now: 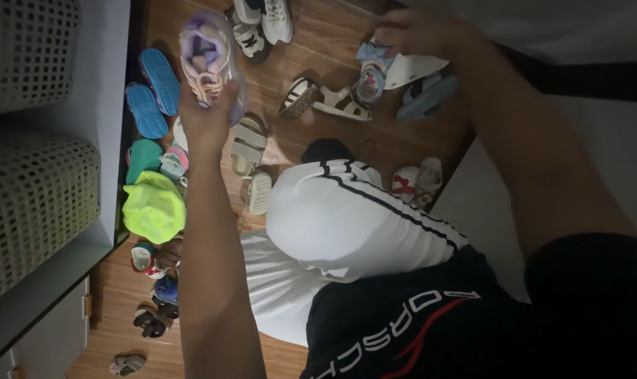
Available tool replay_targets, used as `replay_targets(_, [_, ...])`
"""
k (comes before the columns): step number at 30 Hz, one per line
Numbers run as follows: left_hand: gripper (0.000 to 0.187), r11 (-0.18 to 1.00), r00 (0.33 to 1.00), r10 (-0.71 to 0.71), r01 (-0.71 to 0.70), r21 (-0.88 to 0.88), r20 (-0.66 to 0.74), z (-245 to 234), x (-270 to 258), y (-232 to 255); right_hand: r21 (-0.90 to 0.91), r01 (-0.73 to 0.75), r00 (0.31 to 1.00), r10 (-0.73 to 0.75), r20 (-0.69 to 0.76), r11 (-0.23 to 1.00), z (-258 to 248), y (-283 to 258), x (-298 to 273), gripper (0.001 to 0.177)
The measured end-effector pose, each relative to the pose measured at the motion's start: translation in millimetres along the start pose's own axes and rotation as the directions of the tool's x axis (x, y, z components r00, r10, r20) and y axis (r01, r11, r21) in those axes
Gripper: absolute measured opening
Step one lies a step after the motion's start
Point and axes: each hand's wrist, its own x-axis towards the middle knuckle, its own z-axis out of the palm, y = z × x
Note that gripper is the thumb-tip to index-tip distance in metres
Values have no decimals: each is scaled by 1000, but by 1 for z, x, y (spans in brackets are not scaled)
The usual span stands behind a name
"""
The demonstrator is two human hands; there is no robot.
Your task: Cleaning and organizing various pairs of children's shoes into a storage cabinet.
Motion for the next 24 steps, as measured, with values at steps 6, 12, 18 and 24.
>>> replay_targets(6, [58,996,990,94,-92,19,-103,-16,5,-40,-43,99,994,-97,59,994,26,-50,28,53])
replay_targets(12, [54,999,973,25,-33,-30,-228,-32,-5,-24,95,276,911,-292,291,956,84,-111,102,48])
replay_targets(18, [47,995,915,40,-75,-71,-402,-65,-24,-31,54,304,843,-295,450,951,159,-212,100,54])
replay_targets(24, [50,997,793,-43,-5,-78,-608,-103,-63,-37,-101,449,720,-292,630,888,251,-261,118,67])
